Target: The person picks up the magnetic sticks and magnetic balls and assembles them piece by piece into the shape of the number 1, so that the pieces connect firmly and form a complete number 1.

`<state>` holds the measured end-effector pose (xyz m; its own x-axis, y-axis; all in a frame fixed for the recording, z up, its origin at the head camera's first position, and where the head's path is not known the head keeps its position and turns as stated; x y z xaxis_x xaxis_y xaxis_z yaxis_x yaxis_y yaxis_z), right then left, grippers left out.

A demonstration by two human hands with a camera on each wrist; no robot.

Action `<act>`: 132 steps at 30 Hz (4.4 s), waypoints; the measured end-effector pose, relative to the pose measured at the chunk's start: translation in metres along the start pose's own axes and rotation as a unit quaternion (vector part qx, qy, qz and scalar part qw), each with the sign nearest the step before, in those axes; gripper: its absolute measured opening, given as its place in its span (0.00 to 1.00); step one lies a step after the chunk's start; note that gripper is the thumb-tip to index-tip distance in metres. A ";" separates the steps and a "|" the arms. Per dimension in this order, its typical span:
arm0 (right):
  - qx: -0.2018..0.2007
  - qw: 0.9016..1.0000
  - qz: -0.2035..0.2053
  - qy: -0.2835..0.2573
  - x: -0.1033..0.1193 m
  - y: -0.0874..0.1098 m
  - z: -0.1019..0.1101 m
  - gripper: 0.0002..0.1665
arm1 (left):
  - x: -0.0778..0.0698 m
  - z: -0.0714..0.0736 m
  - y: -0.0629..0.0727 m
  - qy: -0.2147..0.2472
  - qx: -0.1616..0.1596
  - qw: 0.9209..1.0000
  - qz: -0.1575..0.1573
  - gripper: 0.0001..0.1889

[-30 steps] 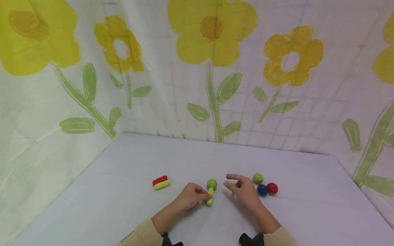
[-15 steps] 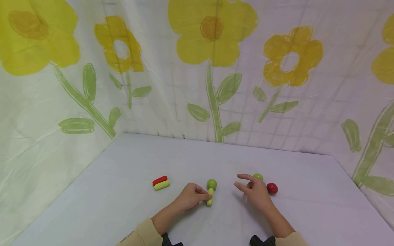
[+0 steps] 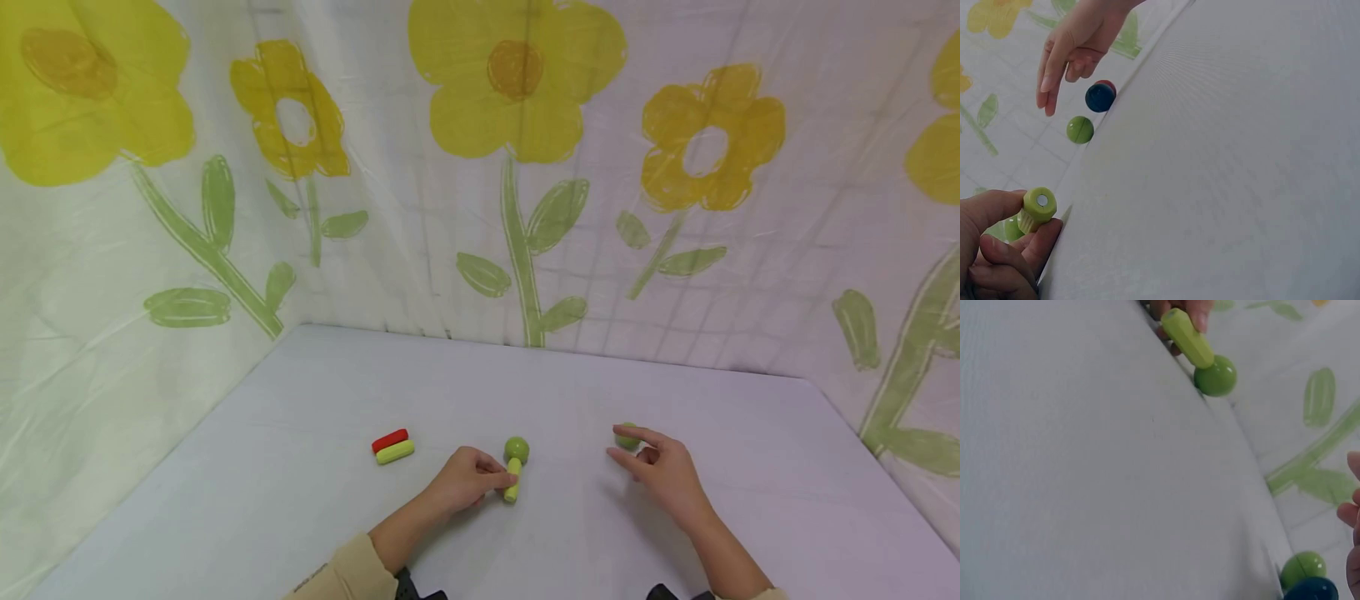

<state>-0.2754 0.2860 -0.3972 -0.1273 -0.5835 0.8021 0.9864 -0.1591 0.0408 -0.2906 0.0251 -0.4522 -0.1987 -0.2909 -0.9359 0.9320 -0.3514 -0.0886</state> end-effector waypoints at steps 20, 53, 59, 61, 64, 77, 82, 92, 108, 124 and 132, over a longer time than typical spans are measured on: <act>-0.028 0.990 -0.125 0.050 -0.068 -0.009 0.055 0.42 | 0.005 -0.001 -0.002 -0.007 0.008 1.000 0.009 0.10; -0.017 0.998 -0.064 0.002 -0.085 -0.019 0.048 0.34 | 0.006 -0.003 -0.003 0.007 0.009 1.000 0.006 0.10; -0.027 0.998 -0.048 0.008 -0.087 -0.020 0.048 0.31 | 0.006 -0.003 -0.003 0.009 0.008 1.000 0.006 0.10; -0.028 0.999 -0.040 0.007 -0.087 -0.019 0.048 0.29 | 0.006 -0.002 -0.002 0.007 0.008 1.000 0.006 0.10; -0.026 0.999 -0.036 0.003 -0.086 -0.019 0.048 0.27 | 0.005 -0.002 -0.002 0.002 0.010 1.000 0.006 0.10; -0.033 0.998 -0.053 0.008 -0.086 -0.021 0.049 0.19 | 0.005 -0.002 -0.003 0.006 0.008 1.000 0.004 0.10; -0.032 0.998 -0.063 0.001 -0.086 -0.021 0.049 0.19 | 0.004 -0.003 -0.002 0.011 0.008 1.000 0.003 0.10; -0.025 0.995 -0.091 0.035 -0.094 -0.016 0.049 0.36 | 0.003 -0.005 0.000 0.016 0.020 1.000 0.006 0.10; -0.017 0.990 -0.110 0.081 -0.106 0.002 0.064 0.38 | 0.002 -0.003 0.000 0.016 0.001 1.000 -0.001 0.10; -0.010 0.987 -0.145 0.071 -0.103 0.024 0.041 0.40 | 0.003 -0.002 0.000 0.014 0.001 1.000 0.000 0.10; 0.009 0.987 -0.147 0.060 -0.093 0.029 0.017 0.38 | 0.001 -0.002 0.000 0.012 0.005 1.000 0.000 0.10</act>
<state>-0.2328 0.3491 -0.4598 -0.4182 -0.6048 0.6777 0.9068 -0.3221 0.2721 -0.2897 0.0268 -0.4539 -0.1909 -0.2704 -0.9436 0.9291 -0.3599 -0.0848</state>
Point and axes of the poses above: each hand's wrist, its own y-axis away from the middle knuckle, its own z-axis out of the back of the hand, x = y × z, the point moved 9 cm from there along -y, towards the middle knuckle, and after that the axes turned 14 degrees about -z, right-handed, at the moved point
